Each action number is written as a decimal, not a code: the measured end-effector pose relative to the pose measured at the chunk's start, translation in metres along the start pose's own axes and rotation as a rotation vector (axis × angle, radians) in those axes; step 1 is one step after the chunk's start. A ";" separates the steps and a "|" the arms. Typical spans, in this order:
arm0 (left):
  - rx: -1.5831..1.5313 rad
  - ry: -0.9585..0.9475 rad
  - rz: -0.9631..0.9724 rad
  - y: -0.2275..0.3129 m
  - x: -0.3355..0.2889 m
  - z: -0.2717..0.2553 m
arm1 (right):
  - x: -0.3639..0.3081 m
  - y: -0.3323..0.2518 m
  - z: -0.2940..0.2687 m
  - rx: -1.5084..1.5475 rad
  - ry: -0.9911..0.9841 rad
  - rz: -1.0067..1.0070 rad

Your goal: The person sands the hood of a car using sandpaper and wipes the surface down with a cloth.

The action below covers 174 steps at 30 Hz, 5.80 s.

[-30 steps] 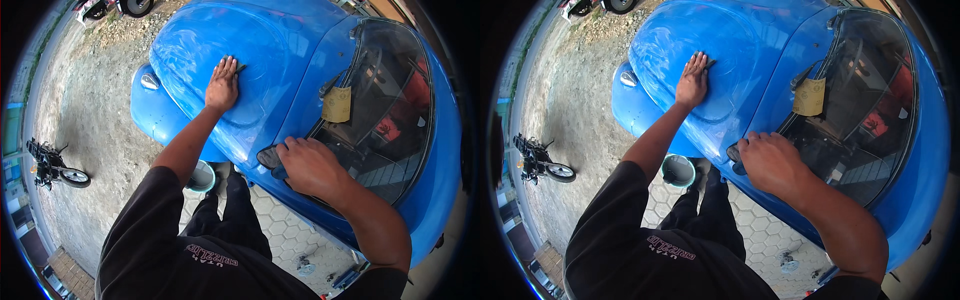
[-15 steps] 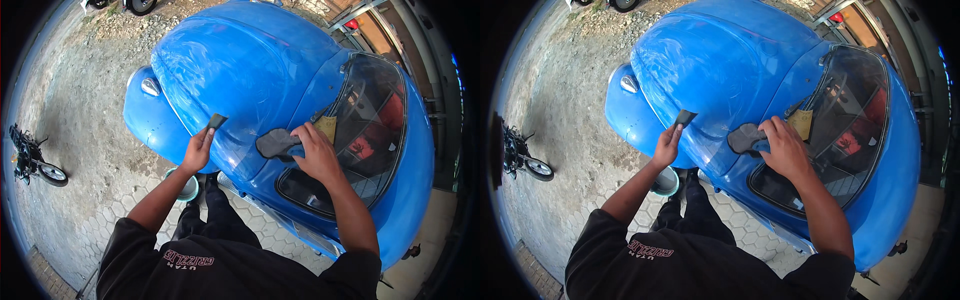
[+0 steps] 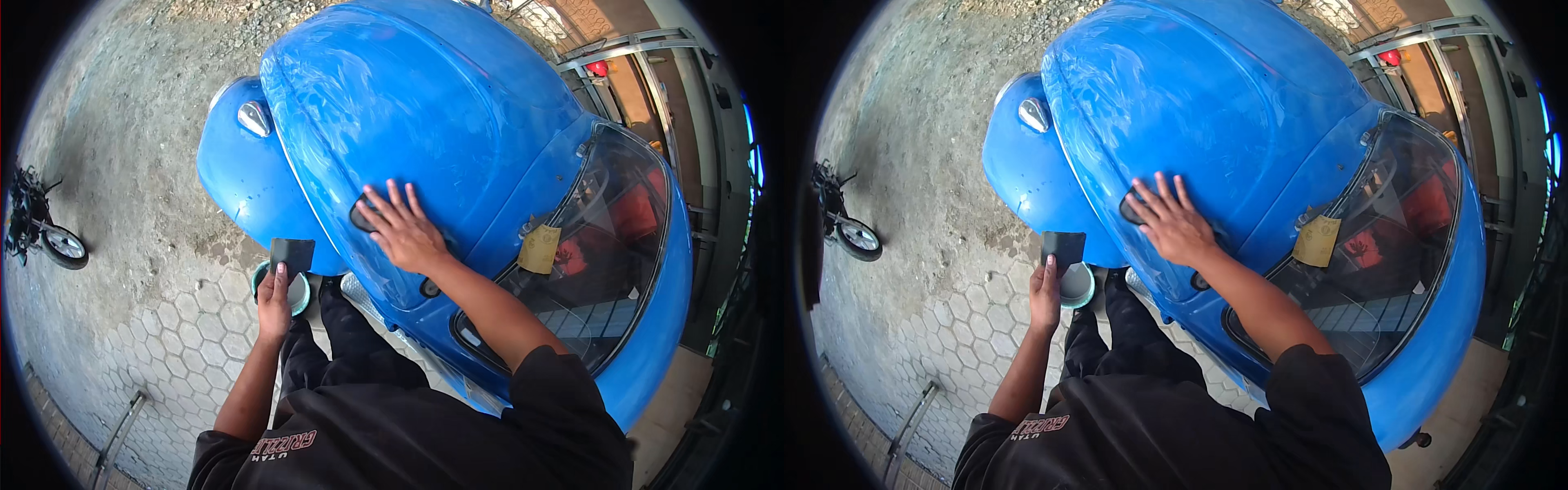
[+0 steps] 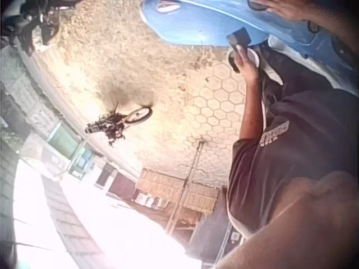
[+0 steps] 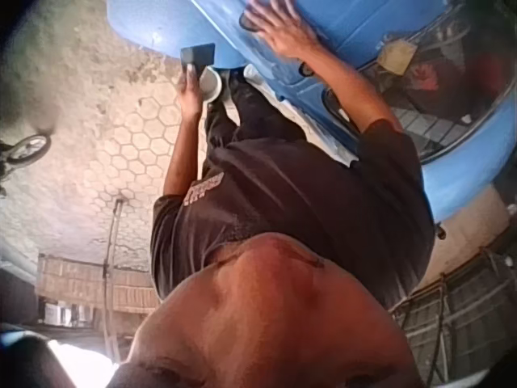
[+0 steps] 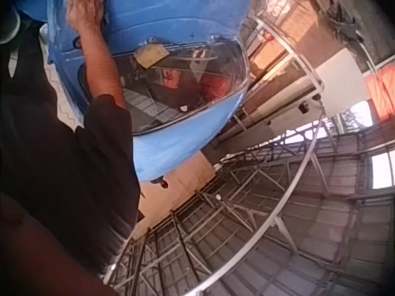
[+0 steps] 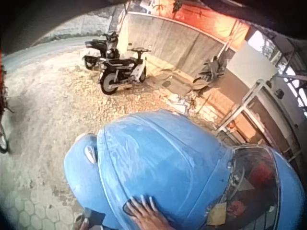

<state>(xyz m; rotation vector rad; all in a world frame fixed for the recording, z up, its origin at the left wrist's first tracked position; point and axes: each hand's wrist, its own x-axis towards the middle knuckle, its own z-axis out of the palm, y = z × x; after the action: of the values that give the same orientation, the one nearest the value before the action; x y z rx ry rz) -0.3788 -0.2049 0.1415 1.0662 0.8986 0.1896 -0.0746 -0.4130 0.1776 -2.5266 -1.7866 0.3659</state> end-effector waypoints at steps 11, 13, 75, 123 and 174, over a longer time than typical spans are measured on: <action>-0.001 0.101 0.065 0.029 0.010 0.000 | 0.129 0.251 -0.041 -0.284 0.564 0.347; -0.026 0.099 0.107 0.035 0.008 0.005 | 0.096 0.302 -0.069 -0.192 0.594 0.634; 0.115 -0.359 0.016 0.121 0.066 0.179 | 0.051 -0.086 -0.028 2.077 1.156 0.688; 0.508 -0.543 0.723 0.168 0.047 0.301 | 0.027 0.030 -0.010 1.569 1.249 0.800; -0.138 -0.229 0.001 0.122 0.147 0.209 | -0.059 -0.027 0.025 0.095 0.205 0.351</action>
<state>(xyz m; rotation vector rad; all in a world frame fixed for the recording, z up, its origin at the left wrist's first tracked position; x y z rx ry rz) -0.1012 -0.2057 0.1988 0.9388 0.6697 0.1252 -0.1233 -0.4614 0.1681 -2.6915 -1.2288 0.1831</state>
